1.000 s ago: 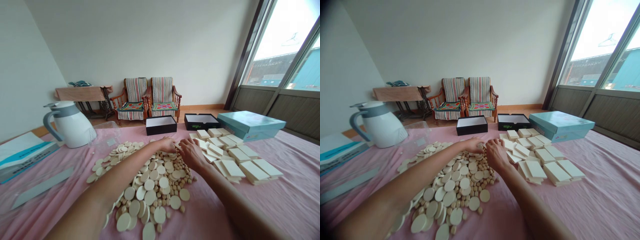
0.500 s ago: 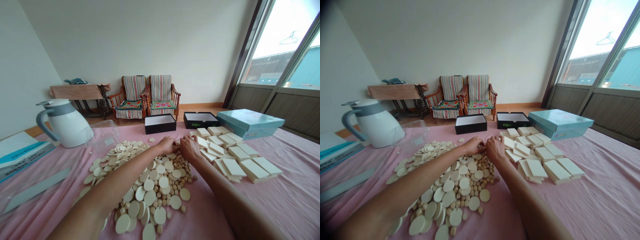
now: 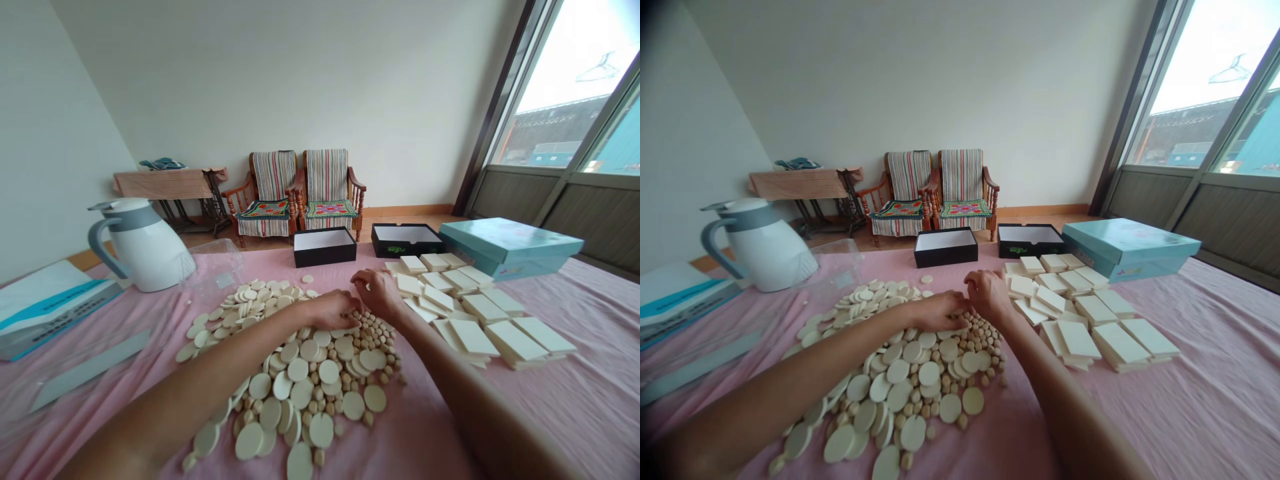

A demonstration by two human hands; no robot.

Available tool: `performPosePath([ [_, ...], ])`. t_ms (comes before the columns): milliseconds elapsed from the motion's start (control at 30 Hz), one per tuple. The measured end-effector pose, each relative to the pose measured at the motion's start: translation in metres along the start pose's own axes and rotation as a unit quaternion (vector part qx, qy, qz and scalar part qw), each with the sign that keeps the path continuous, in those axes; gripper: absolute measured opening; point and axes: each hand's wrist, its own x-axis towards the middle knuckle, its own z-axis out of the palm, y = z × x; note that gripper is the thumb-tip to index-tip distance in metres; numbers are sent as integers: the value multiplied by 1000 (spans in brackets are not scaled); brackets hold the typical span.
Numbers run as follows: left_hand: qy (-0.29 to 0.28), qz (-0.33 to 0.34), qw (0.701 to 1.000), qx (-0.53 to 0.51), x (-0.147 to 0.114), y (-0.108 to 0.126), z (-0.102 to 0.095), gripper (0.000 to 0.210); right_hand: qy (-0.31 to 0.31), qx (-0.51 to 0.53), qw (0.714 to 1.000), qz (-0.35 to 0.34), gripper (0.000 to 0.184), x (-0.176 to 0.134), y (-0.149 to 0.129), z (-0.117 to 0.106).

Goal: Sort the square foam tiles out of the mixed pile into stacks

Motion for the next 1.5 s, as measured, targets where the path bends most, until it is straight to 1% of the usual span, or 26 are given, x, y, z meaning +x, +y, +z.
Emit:
performPosePath([
  [33,7,10,1000,-24,-6,2,-2,27,-7,77,997,-4,25,0,-3,-1],
  [100,48,4,997,-57,-20,7,-6,25,-30,219,975,-22,22,0,-10,-3],
  [133,79,-13,995,-59,-29,10,-7,24,-36,270,962,-29,21,0,-13,-3],
  [200,146,-58,986,-48,-47,15,-8,21,-30,326,944,-32,21,-1,-17,-4],
  [267,203,-88,974,-41,-67,17,-7,17,-8,334,942,-10,21,-2,-18,-2],
  [367,262,-124,956,-40,-95,13,-9,15,28,307,951,28,21,-4,-18,5],
  [433,285,-169,942,-55,-113,3,-12,18,27,293,954,57,22,-6,-16,10],
  [500,305,-226,921,-88,-130,-14,-19,23,10,280,956,89,38,-8,-16,16],
  [533,314,-255,908,-107,-138,-24,-22,27,4,268,959,96,45,-9,-16,18],
  [567,322,-280,897,-118,-146,-34,-26,31,2,254,963,90,48,-9,-16,20],
  [600,319,-299,892,-120,-153,-44,-29,35,3,239,968,69,44,-8,-17,23],
  [633,310,-311,892,-112,-158,-55,-32,38,7,226,973,39,36,-7,-18,25],
  [667,295,-318,896,-100,-163,-64,-35,40,10,212,977,7,28,-5,-20,28],
  [700,280,-321,901,-86,-165,-73,-37,42,8,198,980,-17,24,-2,-23,32],
  [767,253,-324,909,-62,-165,-87,-39,43,-18,163,986,-38,25,7,-31,40],
  [833,233,-327,915,-44,-158,-98,-38,43,-72,101,992,-35,27,18,-40,50],
  [900,207,-326,922,-25,-145,-107,-34,41,-126,42,991,-29,37,32,-50,62],
  [1000,165,-322,932,6,-125,-116,-26,33,-170,0,985,-18,53,55,-65,82],
  [1100,126,-331,935,36,-112,-123,-18,28,-198,-11,980,-9,59,76,-78,99],
  [1167,105,-349,930,52,-108,-124,-15,28,-223,-12,975,-8,55,85,-87,107],
  [1233,90,-368,923,66,-107,-123,-13,31,-251,-4,968,-16,46,89,-93,110],
  [1333,79,-371,922,79,-108,-117,-12,32,-287,24,957,-34,33,86,-99,106],
  [1500,83,-337,934,81,-110,-110,-15,33,-327,87,940,-40,23,78,-96,90],
])
